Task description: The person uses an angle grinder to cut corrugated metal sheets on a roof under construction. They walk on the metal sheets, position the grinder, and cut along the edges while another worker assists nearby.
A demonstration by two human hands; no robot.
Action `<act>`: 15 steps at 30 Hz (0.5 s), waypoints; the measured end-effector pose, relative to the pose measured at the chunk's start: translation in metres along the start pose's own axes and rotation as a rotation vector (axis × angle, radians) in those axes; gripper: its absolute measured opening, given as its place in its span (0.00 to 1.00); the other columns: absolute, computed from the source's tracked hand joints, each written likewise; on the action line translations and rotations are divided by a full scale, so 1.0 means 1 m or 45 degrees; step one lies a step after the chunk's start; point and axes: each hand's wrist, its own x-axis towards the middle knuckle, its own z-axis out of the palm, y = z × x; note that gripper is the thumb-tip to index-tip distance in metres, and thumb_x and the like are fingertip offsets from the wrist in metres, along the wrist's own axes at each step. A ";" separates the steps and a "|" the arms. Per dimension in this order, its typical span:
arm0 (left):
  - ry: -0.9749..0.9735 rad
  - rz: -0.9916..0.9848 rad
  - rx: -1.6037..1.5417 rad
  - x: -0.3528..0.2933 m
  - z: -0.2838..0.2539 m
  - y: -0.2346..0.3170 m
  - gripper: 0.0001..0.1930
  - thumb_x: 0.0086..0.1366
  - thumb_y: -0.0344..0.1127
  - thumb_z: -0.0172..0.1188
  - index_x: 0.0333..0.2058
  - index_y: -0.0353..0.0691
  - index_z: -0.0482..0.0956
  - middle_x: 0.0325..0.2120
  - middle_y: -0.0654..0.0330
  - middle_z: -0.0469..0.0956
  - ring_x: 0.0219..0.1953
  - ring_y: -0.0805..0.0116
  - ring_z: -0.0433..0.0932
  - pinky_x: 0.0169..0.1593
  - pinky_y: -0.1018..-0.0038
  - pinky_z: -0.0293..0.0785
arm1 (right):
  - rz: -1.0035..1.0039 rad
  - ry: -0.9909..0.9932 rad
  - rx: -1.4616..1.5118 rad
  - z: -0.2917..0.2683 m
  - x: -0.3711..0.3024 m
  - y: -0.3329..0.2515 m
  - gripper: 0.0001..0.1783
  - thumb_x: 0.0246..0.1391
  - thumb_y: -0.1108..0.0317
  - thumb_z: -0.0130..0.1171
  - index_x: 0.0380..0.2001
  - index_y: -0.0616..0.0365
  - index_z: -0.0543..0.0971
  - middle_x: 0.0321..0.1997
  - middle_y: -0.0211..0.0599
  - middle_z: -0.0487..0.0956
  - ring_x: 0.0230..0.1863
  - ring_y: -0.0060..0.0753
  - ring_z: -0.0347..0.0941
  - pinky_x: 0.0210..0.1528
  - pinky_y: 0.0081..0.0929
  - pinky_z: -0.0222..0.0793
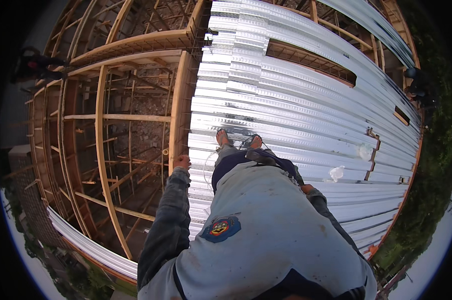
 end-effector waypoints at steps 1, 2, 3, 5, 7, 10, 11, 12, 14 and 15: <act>0.003 -0.055 0.029 0.001 0.002 -0.001 0.05 0.58 0.32 0.56 0.33 0.40 0.76 0.21 0.64 0.73 0.20 0.76 0.70 0.18 0.77 0.62 | 0.005 -0.012 -0.010 0.006 0.005 0.002 0.33 0.41 0.41 0.60 0.36 0.63 0.80 0.36 0.44 0.80 0.38 0.40 0.76 0.40 0.33 0.69; -0.022 -0.037 0.024 0.007 0.008 0.004 0.05 0.58 0.32 0.56 0.33 0.41 0.76 0.21 0.65 0.72 0.19 0.76 0.69 0.18 0.78 0.61 | 0.000 -0.011 -0.011 0.008 0.016 0.000 0.32 0.40 0.41 0.62 0.37 0.62 0.80 0.37 0.43 0.80 0.38 0.38 0.77 0.40 0.32 0.70; -0.065 -0.004 0.027 0.005 0.010 0.003 0.06 0.59 0.34 0.56 0.34 0.41 0.74 0.22 0.64 0.72 0.20 0.76 0.70 0.18 0.78 0.60 | 0.003 -0.022 -0.019 0.013 0.023 0.004 0.32 0.39 0.42 0.63 0.37 0.62 0.80 0.37 0.43 0.80 0.37 0.37 0.77 0.40 0.31 0.70; 0.022 -0.061 0.079 0.004 0.016 0.004 0.06 0.59 0.34 0.57 0.27 0.39 0.73 0.18 0.64 0.71 0.16 0.75 0.68 0.17 0.77 0.60 | 0.000 -0.018 -0.041 0.019 0.040 0.013 0.32 0.37 0.43 0.66 0.37 0.61 0.80 0.37 0.41 0.81 0.37 0.35 0.77 0.40 0.29 0.70; 0.041 -0.079 0.083 0.002 0.017 0.005 0.08 0.58 0.35 0.57 0.25 0.38 0.73 0.16 0.63 0.71 0.15 0.75 0.67 0.17 0.77 0.60 | -0.157 -0.163 -0.158 0.026 0.051 0.026 0.29 0.42 0.43 0.58 0.40 0.55 0.80 0.42 0.45 0.79 0.44 0.43 0.75 0.45 0.33 0.68; 0.042 -0.132 0.118 0.003 0.016 0.012 0.07 0.59 0.34 0.57 0.31 0.37 0.75 0.20 0.62 0.73 0.18 0.74 0.70 0.19 0.75 0.64 | -0.265 -0.116 -0.097 0.038 0.058 0.040 0.29 0.38 0.43 0.63 0.35 0.59 0.81 0.36 0.42 0.80 0.38 0.36 0.76 0.40 0.30 0.70; 0.046 -0.135 0.166 0.004 0.016 0.015 0.09 0.59 0.34 0.57 0.36 0.37 0.76 0.24 0.60 0.75 0.20 0.72 0.71 0.20 0.74 0.66 | -0.219 -0.083 -0.032 0.041 0.059 0.041 0.30 0.36 0.43 0.66 0.34 0.60 0.81 0.34 0.40 0.81 0.35 0.33 0.77 0.37 0.29 0.70; 0.067 -0.174 0.214 0.004 0.017 0.019 0.12 0.59 0.34 0.57 0.40 0.37 0.76 0.27 0.59 0.77 0.23 0.71 0.73 0.22 0.73 0.68 | -0.174 -0.047 0.034 0.044 0.058 0.039 0.31 0.34 0.43 0.68 0.32 0.62 0.81 0.32 0.39 0.81 0.32 0.31 0.77 0.35 0.28 0.71; 0.050 -0.089 0.233 0.001 0.018 0.026 0.11 0.60 0.34 0.57 0.39 0.36 0.77 0.26 0.60 0.76 0.21 0.72 0.71 0.23 0.73 0.68 | 0.022 0.002 0.160 0.046 0.053 0.033 0.32 0.33 0.43 0.69 0.32 0.63 0.81 0.30 0.38 0.81 0.30 0.31 0.77 0.34 0.28 0.71; 0.072 -0.057 0.256 -0.003 0.018 0.028 0.09 0.60 0.34 0.56 0.37 0.36 0.77 0.24 0.61 0.75 0.20 0.73 0.70 0.22 0.73 0.67 | 0.072 -0.076 0.298 0.046 0.049 0.029 0.33 0.32 0.43 0.70 0.32 0.63 0.81 0.30 0.38 0.81 0.30 0.32 0.77 0.34 0.28 0.71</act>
